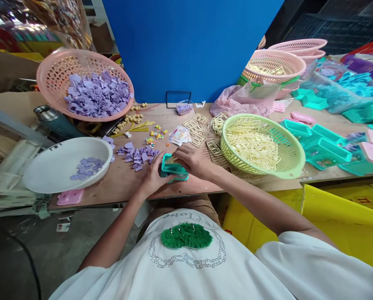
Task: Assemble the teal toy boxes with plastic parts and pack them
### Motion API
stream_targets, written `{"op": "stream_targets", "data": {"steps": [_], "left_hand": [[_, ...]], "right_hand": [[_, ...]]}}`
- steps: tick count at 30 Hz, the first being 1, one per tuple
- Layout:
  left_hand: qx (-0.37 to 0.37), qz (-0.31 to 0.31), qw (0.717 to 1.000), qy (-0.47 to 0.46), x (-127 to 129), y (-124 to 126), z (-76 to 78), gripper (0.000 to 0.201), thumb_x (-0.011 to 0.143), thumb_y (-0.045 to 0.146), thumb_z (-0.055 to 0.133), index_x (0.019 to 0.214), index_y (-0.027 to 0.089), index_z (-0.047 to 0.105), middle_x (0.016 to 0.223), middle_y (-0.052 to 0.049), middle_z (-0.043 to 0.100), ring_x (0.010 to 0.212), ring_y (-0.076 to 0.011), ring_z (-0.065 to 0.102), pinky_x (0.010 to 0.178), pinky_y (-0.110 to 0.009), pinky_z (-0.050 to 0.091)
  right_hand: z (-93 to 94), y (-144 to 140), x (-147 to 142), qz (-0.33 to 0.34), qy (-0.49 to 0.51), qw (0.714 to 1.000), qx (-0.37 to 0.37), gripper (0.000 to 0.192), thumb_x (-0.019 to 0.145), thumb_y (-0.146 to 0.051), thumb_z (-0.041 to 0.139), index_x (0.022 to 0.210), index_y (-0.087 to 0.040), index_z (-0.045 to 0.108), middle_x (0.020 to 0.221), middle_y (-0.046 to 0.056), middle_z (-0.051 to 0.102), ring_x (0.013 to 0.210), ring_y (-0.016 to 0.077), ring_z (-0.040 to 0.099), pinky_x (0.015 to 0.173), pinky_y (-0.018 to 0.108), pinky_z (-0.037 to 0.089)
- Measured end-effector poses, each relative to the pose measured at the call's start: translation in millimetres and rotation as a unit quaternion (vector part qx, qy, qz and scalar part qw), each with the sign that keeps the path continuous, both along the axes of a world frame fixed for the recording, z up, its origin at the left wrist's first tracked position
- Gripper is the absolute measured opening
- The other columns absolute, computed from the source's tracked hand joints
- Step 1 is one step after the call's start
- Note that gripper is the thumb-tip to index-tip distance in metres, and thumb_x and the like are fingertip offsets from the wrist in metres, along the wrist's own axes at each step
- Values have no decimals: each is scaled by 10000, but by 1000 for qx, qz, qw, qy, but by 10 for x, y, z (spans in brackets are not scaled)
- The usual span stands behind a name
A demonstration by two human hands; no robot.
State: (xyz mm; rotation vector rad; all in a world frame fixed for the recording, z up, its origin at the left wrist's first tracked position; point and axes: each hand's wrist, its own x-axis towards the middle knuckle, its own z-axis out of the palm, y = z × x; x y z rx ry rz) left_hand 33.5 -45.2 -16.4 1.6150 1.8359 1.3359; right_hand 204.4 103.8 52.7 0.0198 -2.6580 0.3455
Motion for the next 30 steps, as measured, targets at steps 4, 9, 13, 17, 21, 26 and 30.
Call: {"op": "stream_targets", "data": {"steps": [4, 9, 13, 17, 21, 26, 30], "left_hand": [[40, 21, 999, 22, 69, 25, -103, 858, 806, 369, 912, 1544, 226, 500, 1535, -174, 631, 1445, -344, 615, 1203, -507, 525], [66, 48, 996, 48, 176, -10, -104, 868, 823, 340, 904, 1562, 231, 461, 1513, -175, 636, 1420, -336, 633, 1175, -488, 555], [67, 50, 995, 60, 253, -66, -26, 860, 867, 368, 875, 1588, 234, 426, 1513, -173, 627, 1429, -325, 621, 1181, -476, 549], [45, 51, 997, 32, 291, -92, -29, 861, 877, 403, 865, 1592, 240, 413, 1521, -160, 615, 1430, -323, 616, 1193, -476, 539], [-3, 48, 998, -33, 269, -106, 13, 926, 849, 469, 887, 1608, 265, 397, 1535, -152, 604, 1413, -338, 624, 1207, -490, 525], [-19, -14, 999, -22, 20, -43, 398, 462, 907, 402, 832, 1331, 267, 707, 1612, -118, 508, 1535, -354, 495, 1289, -511, 435], [-103, -128, 985, 57, -197, 209, 715, 110, 917, 253, 747, 993, 239, 825, 1496, -83, 607, 1457, -349, 549, 1269, -548, 454]], "right_hand": [[-57, -103, -76, -13, -75, 995, 63, 183, 1079, -146, 508, 1027, -115, 680, 944, 137, 644, 872, 253, 550, 794, 368, 483], [-132, 4, -65, -5, 9, 1000, -19, 246, 1115, -189, 460, 1091, -130, 697, 937, 117, 661, 848, 222, 600, 740, 324, 506], [-158, 80, -6, 7, 61, 995, -79, 246, 1123, -241, 489, 1163, -145, 712, 956, 111, 689, 842, 203, 646, 725, 312, 534], [-132, -37, 95, 44, 69, 997, -13, 267, 1115, -177, 479, 1247, -108, 700, 1002, 136, 712, 910, 219, 669, 839, 385, 606], [36, -117, 242, 39, 106, 994, 2, 339, 1111, -175, 469, 1384, -178, 670, 1058, 105, 747, 971, 221, 715, 1039, 516, 630], [216, 14, 316, -129, 250, 947, -151, 384, 989, -134, 694, 1333, -294, 756, 1023, 74, 778, 946, 234, 758, 864, 414, 667], [167, 66, 285, -166, 253, 933, -195, 273, 967, -147, 748, 1193, -287, 812, 983, 53, 791, 897, 221, 766, 785, 366, 645]]}}
